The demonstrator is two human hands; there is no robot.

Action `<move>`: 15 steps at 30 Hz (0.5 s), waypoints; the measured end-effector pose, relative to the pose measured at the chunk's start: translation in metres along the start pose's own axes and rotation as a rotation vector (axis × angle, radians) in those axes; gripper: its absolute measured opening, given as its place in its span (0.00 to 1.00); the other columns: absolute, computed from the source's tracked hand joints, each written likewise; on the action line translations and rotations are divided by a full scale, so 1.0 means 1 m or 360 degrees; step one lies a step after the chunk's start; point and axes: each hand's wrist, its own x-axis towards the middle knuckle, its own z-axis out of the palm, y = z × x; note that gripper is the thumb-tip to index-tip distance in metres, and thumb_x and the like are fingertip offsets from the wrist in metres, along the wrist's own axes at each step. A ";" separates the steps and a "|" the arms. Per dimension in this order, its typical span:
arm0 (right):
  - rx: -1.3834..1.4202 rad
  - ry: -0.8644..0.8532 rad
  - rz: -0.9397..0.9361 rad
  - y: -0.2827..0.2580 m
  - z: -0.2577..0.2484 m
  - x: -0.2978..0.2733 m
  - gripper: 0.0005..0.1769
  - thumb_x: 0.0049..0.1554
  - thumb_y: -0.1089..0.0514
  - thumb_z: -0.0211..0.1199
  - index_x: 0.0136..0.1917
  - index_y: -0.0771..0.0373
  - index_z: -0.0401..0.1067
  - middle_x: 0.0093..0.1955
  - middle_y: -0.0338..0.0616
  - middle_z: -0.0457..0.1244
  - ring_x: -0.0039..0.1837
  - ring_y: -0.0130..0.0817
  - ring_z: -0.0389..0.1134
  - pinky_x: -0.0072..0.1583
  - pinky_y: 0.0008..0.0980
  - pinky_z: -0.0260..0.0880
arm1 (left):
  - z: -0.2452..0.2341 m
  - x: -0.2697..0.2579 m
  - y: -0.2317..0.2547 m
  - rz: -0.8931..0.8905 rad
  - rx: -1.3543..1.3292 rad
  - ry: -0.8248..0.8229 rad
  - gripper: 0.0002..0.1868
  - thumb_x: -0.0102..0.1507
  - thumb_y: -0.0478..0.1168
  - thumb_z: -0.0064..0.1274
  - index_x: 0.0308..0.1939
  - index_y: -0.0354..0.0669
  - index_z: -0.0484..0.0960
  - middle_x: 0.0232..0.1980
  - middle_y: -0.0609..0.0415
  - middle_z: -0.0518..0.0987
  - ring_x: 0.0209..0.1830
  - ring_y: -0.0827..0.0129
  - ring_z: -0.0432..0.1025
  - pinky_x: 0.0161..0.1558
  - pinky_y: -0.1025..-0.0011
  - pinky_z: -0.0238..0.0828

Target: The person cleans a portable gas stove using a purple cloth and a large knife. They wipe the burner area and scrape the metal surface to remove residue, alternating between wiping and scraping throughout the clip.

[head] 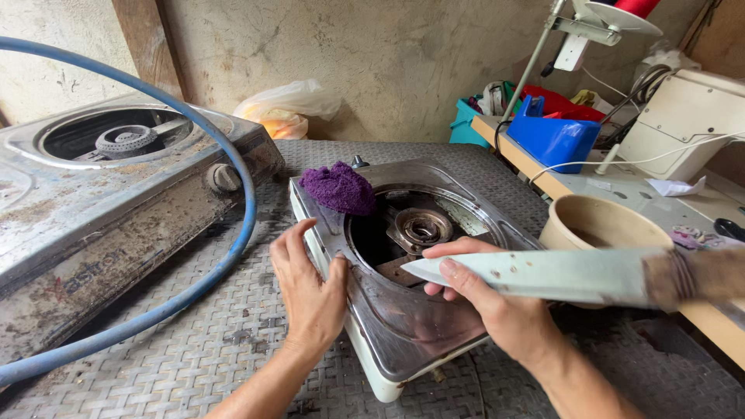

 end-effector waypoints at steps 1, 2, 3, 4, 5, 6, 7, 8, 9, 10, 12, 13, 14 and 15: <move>0.0058 -0.0070 -0.0027 0.001 -0.002 0.006 0.15 0.58 0.58 0.60 0.53 0.68 0.79 0.45 0.45 0.75 0.45 0.27 0.76 0.47 0.25 0.74 | 0.002 -0.002 -0.001 -0.0073 -0.0063 -0.0021 0.32 0.59 0.43 0.50 0.67 0.42 0.64 0.60 0.39 0.64 0.65 0.51 0.59 0.66 0.53 0.53; 0.0120 -0.0206 -0.0010 0.003 -0.004 0.014 0.14 0.58 0.58 0.61 0.54 0.69 0.79 0.45 0.47 0.74 0.45 0.29 0.75 0.47 0.26 0.73 | 0.004 -0.005 -0.002 -0.0146 -0.0127 -0.0042 0.32 0.63 0.45 0.47 0.70 0.42 0.61 0.61 0.38 0.63 0.66 0.51 0.59 0.67 0.53 0.52; 0.0183 -0.0342 0.0008 0.005 -0.005 0.026 0.14 0.58 0.59 0.63 0.55 0.69 0.78 0.44 0.50 0.73 0.45 0.30 0.74 0.47 0.27 0.73 | 0.008 -0.006 -0.003 -0.0220 -0.0190 -0.0064 0.32 0.67 0.47 0.45 0.73 0.42 0.57 0.62 0.38 0.63 0.67 0.51 0.59 0.68 0.53 0.51; 0.0246 -0.0478 0.0026 0.008 -0.006 0.036 0.14 0.58 0.59 0.64 0.56 0.70 0.77 0.44 0.52 0.73 0.44 0.32 0.74 0.46 0.28 0.72 | 0.010 -0.007 -0.004 -0.0217 -0.0199 -0.0070 0.31 0.67 0.47 0.44 0.72 0.42 0.58 0.62 0.39 0.63 0.66 0.51 0.59 0.67 0.54 0.52; 0.0390 -0.0533 0.0135 0.011 -0.005 0.047 0.14 0.58 0.60 0.64 0.55 0.69 0.75 0.45 0.52 0.73 0.44 0.34 0.74 0.46 0.28 0.72 | 0.012 -0.008 -0.006 -0.0215 -0.0207 -0.0074 0.30 0.67 0.47 0.43 0.72 0.42 0.59 0.62 0.39 0.64 0.66 0.50 0.60 0.67 0.54 0.52; 0.0533 -0.0587 0.0245 0.015 -0.004 0.057 0.13 0.57 0.60 0.64 0.54 0.69 0.74 0.45 0.53 0.72 0.45 0.36 0.75 0.46 0.29 0.72 | 0.013 -0.009 -0.009 -0.0214 -0.0215 -0.0079 0.30 0.67 0.47 0.43 0.71 0.42 0.59 0.62 0.39 0.64 0.66 0.50 0.60 0.66 0.54 0.52; 0.0676 -0.0640 0.0354 0.018 -0.001 0.066 0.13 0.57 0.61 0.64 0.54 0.68 0.72 0.46 0.53 0.72 0.45 0.38 0.75 0.46 0.30 0.72 | 0.014 -0.008 -0.011 -0.0214 -0.0229 -0.0063 0.30 0.66 0.47 0.44 0.71 0.42 0.60 0.62 0.39 0.64 0.66 0.50 0.61 0.66 0.54 0.53; 0.0683 -0.0659 0.0329 0.022 0.003 0.074 0.12 0.57 0.62 0.64 0.54 0.68 0.72 0.46 0.53 0.72 0.45 0.38 0.75 0.46 0.30 0.72 | 0.015 -0.007 -0.013 -0.0215 -0.0244 -0.0047 0.31 0.66 0.46 0.45 0.71 0.42 0.60 0.62 0.39 0.64 0.65 0.50 0.61 0.66 0.55 0.54; 0.0691 -0.0676 0.0316 0.026 0.007 0.078 0.11 0.58 0.63 0.64 0.54 0.69 0.72 0.46 0.54 0.71 0.45 0.38 0.74 0.46 0.31 0.72 | 0.015 -0.010 -0.016 -0.0226 -0.0257 -0.0038 0.31 0.65 0.46 0.45 0.71 0.42 0.60 0.62 0.39 0.64 0.65 0.50 0.62 0.66 0.55 0.55; 0.0700 -0.0693 0.0303 0.030 0.010 0.078 0.10 0.58 0.64 0.65 0.54 0.69 0.72 0.46 0.54 0.71 0.45 0.39 0.74 0.46 0.31 0.72 | 0.015 -0.012 -0.018 -0.0199 -0.0268 -0.0028 0.31 0.65 0.45 0.46 0.71 0.41 0.60 0.62 0.39 0.64 0.66 0.49 0.62 0.66 0.55 0.55; 0.0657 -0.0642 0.0307 0.032 0.011 0.079 0.11 0.57 0.65 0.64 0.53 0.70 0.73 0.45 0.54 0.71 0.44 0.39 0.75 0.45 0.32 0.73 | 0.016 -0.008 -0.019 -0.0129 -0.0298 0.0004 0.31 0.65 0.44 0.46 0.71 0.40 0.61 0.63 0.39 0.63 0.66 0.49 0.63 0.66 0.55 0.57; 0.0637 -0.0618 0.0310 0.032 0.010 0.076 0.11 0.57 0.65 0.64 0.53 0.71 0.73 0.45 0.54 0.72 0.44 0.39 0.75 0.45 0.32 0.73 | 0.016 -0.007 -0.019 -0.0121 -0.0303 0.0011 0.30 0.65 0.44 0.47 0.70 0.40 0.61 0.63 0.39 0.64 0.66 0.49 0.63 0.66 0.55 0.57; 0.0614 -0.0638 0.0275 0.032 0.009 0.074 0.12 0.57 0.64 0.64 0.54 0.71 0.73 0.45 0.54 0.72 0.45 0.39 0.75 0.46 0.32 0.73 | 0.016 -0.007 -0.019 -0.0114 -0.0308 0.0019 0.30 0.65 0.44 0.47 0.70 0.40 0.62 0.63 0.39 0.64 0.67 0.49 0.64 0.66 0.55 0.58; 0.0594 -0.0654 0.0241 0.032 0.006 0.072 0.12 0.57 0.64 0.65 0.54 0.71 0.73 0.45 0.55 0.72 0.45 0.39 0.75 0.46 0.32 0.73 | 0.016 -0.007 -0.019 -0.0105 -0.0312 0.0022 0.30 0.65 0.44 0.48 0.69 0.41 0.63 0.63 0.40 0.64 0.67 0.49 0.64 0.65 0.55 0.59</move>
